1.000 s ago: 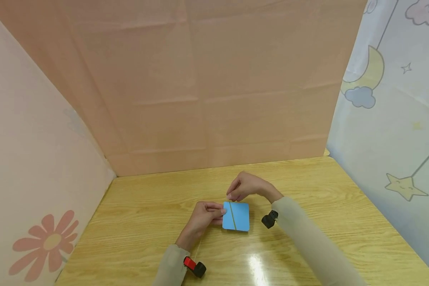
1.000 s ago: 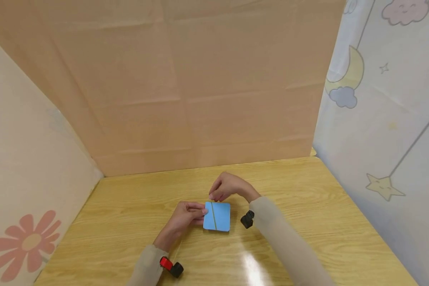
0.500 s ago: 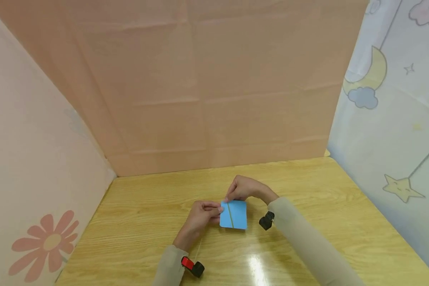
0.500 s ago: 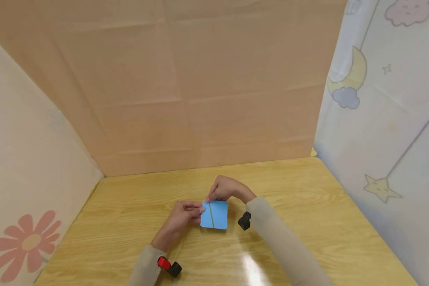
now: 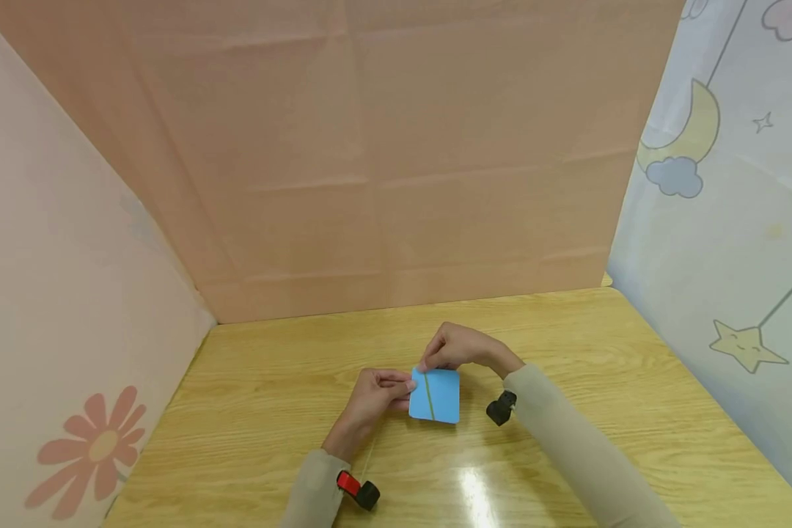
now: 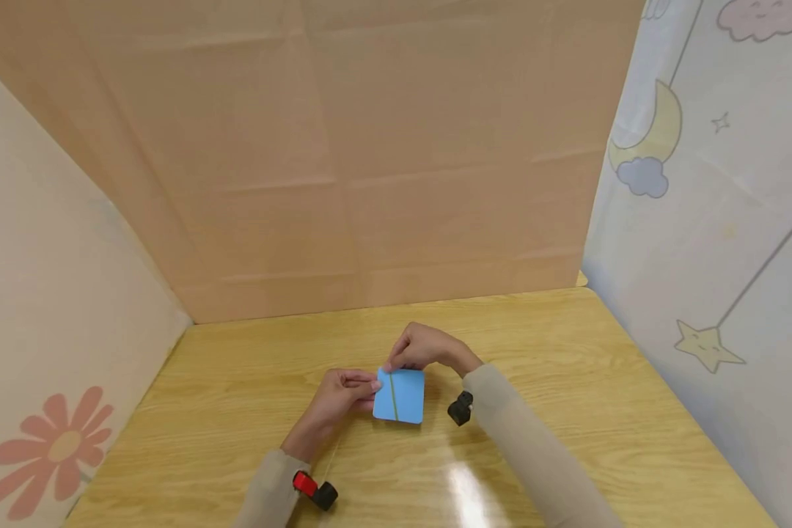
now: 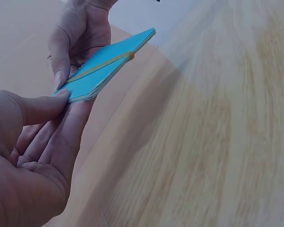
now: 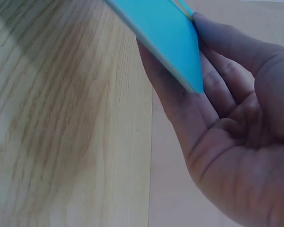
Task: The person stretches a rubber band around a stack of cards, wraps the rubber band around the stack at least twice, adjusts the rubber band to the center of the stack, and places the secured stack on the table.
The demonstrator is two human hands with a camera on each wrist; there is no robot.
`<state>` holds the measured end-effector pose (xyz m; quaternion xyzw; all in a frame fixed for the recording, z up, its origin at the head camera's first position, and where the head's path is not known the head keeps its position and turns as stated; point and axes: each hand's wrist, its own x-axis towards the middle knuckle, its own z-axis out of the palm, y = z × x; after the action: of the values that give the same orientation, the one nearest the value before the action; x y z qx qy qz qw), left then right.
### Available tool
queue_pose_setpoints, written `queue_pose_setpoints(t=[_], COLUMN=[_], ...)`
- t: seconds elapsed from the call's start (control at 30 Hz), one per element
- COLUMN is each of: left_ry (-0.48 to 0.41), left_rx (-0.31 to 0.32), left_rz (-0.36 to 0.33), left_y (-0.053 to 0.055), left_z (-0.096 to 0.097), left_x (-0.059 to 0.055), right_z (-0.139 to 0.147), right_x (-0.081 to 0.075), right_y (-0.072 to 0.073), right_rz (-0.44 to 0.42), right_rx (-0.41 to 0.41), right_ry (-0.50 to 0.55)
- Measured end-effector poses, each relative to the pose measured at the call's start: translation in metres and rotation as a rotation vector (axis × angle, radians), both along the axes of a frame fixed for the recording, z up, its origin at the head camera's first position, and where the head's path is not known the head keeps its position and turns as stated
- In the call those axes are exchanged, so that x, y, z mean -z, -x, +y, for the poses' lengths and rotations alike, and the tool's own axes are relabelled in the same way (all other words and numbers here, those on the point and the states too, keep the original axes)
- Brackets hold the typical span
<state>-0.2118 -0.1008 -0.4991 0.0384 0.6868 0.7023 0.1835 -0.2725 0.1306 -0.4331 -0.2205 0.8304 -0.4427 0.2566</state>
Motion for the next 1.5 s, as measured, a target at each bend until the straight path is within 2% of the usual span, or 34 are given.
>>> queue_pose_setpoints(t=[0.27,0.47,0.73,1.13,1.5], left_ry=[0.000,-0.012,-0.015,-0.022,-0.020], left_rx=[0.003,0.006,-0.007,0.026,0.009], left_rz=[0.013,0.000,0.003,-0.002,-0.006], left_y=[0.000,0.001,0.003,0.002,0.001], left_z=[0.000,-0.002,-0.006,-0.004,-0.004], left_x=[-0.002,-0.001,-0.001,-0.002,0.002], right_z=[0.005,0.011,0.016,-0.002,-0.004], right_x=[0.002,0.006,0.002,0.000,0.002], right_y=[0.001,0.001,-0.003,0.003,0.004], right_rz=[-0.022,-0.041,-0.069,-0.006,-0.005], right_rx=[-0.010,0.005,0.026,-0.036,-0.041], right_ry=[0.053,0.055,0.071,0.020,0.010])
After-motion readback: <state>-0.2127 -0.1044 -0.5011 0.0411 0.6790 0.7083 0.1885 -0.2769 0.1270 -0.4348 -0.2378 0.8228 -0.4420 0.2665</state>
